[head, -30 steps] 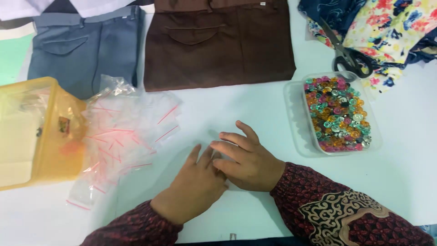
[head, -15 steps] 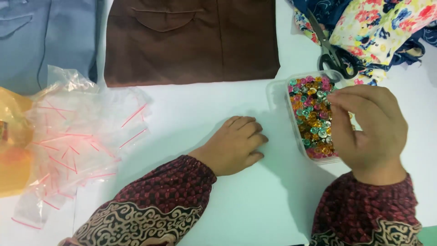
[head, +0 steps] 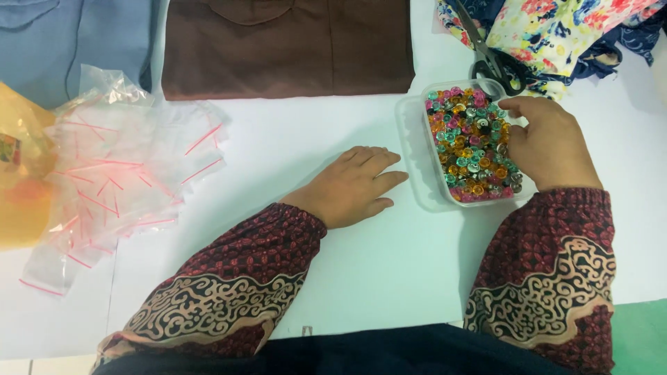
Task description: Sorting small buttons from a container and placing them into small plastic bags
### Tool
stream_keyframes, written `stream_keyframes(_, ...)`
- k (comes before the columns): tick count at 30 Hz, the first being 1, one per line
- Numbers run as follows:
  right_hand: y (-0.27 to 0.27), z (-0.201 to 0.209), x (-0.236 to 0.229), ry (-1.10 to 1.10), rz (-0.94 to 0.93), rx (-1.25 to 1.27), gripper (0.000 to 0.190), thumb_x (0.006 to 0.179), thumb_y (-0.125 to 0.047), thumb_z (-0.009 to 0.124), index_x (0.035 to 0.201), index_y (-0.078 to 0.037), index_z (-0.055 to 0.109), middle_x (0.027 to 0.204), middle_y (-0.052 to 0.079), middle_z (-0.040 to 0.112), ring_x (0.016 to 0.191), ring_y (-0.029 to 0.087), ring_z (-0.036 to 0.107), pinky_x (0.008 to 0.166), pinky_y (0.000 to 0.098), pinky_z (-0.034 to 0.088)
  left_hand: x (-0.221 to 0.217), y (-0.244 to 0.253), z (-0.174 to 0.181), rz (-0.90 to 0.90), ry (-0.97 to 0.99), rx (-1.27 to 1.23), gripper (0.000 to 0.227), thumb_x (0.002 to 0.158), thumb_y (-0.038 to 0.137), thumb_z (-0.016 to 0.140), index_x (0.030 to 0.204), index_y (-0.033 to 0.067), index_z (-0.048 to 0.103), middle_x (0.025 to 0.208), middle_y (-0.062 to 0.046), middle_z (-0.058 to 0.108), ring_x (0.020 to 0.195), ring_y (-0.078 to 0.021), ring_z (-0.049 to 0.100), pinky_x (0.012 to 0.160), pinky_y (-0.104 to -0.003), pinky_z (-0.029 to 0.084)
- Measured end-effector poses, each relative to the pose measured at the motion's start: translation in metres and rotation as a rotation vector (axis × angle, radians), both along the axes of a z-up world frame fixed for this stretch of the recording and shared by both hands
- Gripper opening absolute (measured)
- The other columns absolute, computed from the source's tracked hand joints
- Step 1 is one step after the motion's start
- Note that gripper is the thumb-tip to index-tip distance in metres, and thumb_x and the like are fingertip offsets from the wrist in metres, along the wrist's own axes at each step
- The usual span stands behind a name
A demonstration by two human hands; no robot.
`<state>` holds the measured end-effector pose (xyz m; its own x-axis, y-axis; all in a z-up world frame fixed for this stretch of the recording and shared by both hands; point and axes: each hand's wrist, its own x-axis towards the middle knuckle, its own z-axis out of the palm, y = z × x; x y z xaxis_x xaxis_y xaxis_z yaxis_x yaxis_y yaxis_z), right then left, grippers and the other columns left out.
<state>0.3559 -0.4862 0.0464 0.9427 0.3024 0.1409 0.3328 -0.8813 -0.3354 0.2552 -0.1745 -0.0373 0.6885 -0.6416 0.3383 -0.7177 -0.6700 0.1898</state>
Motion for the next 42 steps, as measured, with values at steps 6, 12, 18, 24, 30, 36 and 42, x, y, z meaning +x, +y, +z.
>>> stream_keyframes(6,-0.008,-0.016,0.008,-0.107,0.083,0.051,0.052,0.085,0.008,0.055,0.132,-0.005,0.074,0.121,0.017,0.068,0.104,0.033,0.063,0.085,0.0444,0.05,-0.015,-0.011,0.006,0.011,0.023,0.013,0.064,0.096,0.04,0.068,0.151,0.0148,0.046,0.154,-0.015,0.047,0.136,-0.0371,0.048,0.115,-0.051,0.037)
stream_keyframes(12,0.001,-0.017,-0.002,-0.061,0.091,0.056,0.05,0.084,0.004,0.055,0.127,-0.012,0.076,0.116,0.011,0.067,0.081,0.028,0.058,0.078,0.0423,0.048,-0.03,-0.019,0.008,0.009,0.003,-0.018,0.072,0.094,0.043,0.07,0.154,0.0162,0.039,0.156,-0.014,0.044,0.136,-0.0371,0.049,0.112,-0.051,0.04)
stream_keyframes(18,0.017,-0.004,-0.025,0.053,0.071,0.025,0.047,0.082,0.001,0.056,0.123,-0.013,0.076,0.116,0.013,0.061,0.087,0.029,0.057,0.078,0.0448,0.046,-0.038,-0.018,0.016,0.008,0.11,-0.024,0.07,0.096,0.039,0.068,0.154,0.0141,0.036,0.159,-0.017,0.04,0.14,-0.038,0.045,0.115,-0.05,0.036)
stream_keyframes(24,0.04,0.033,-0.052,0.33,-0.094,0.007,0.045,0.086,-0.002,0.058,0.129,-0.013,0.063,0.11,0.01,0.058,0.083,0.027,0.057,0.059,0.0456,0.053,-0.041,-0.014,0.021,-0.049,0.088,-0.116,0.06,0.092,0.033,0.072,0.143,0.0118,0.049,0.15,-0.015,0.052,0.14,-0.037,0.046,0.114,-0.048,0.038)
stream_keyframes(30,0.027,0.023,-0.061,0.301,-0.003,-0.091,0.035,0.083,-0.003,0.056,0.115,-0.011,0.067,0.113,0.009,0.063,0.098,0.027,0.059,0.08,0.0428,0.047,-0.059,-0.011,0.045,-0.17,0.037,-0.132,0.05,0.083,0.022,0.078,0.127,0.0105,0.058,0.132,-0.009,0.061,0.135,-0.0324,0.049,0.105,-0.046,0.044)
stream_keyframes(36,0.018,0.021,-0.094,0.305,0.028,-0.077,0.015,0.087,0.0,0.053,0.096,-0.007,0.063,0.102,0.01,0.058,0.076,0.024,0.057,0.069,0.0391,0.046,-0.076,-0.012,0.046,-0.23,-0.032,-0.175,0.042,0.083,0.024,0.081,0.115,0.0093,0.058,0.117,-0.011,0.06,0.122,-0.0326,0.055,0.099,-0.045,0.047)
stream_keyframes(42,0.02,0.02,-0.138,-0.171,0.232,0.058,0.023,0.097,0.005,0.061,0.12,0.006,0.066,0.115,0.022,0.06,0.108,0.036,0.058,0.089,0.0447,0.051,-0.096,-0.01,0.047,-0.108,0.005,-0.158,0.041,0.087,0.021,0.077,0.123,0.0101,0.06,0.12,-0.011,0.06,0.122,-0.0347,0.057,0.098,-0.047,0.049)
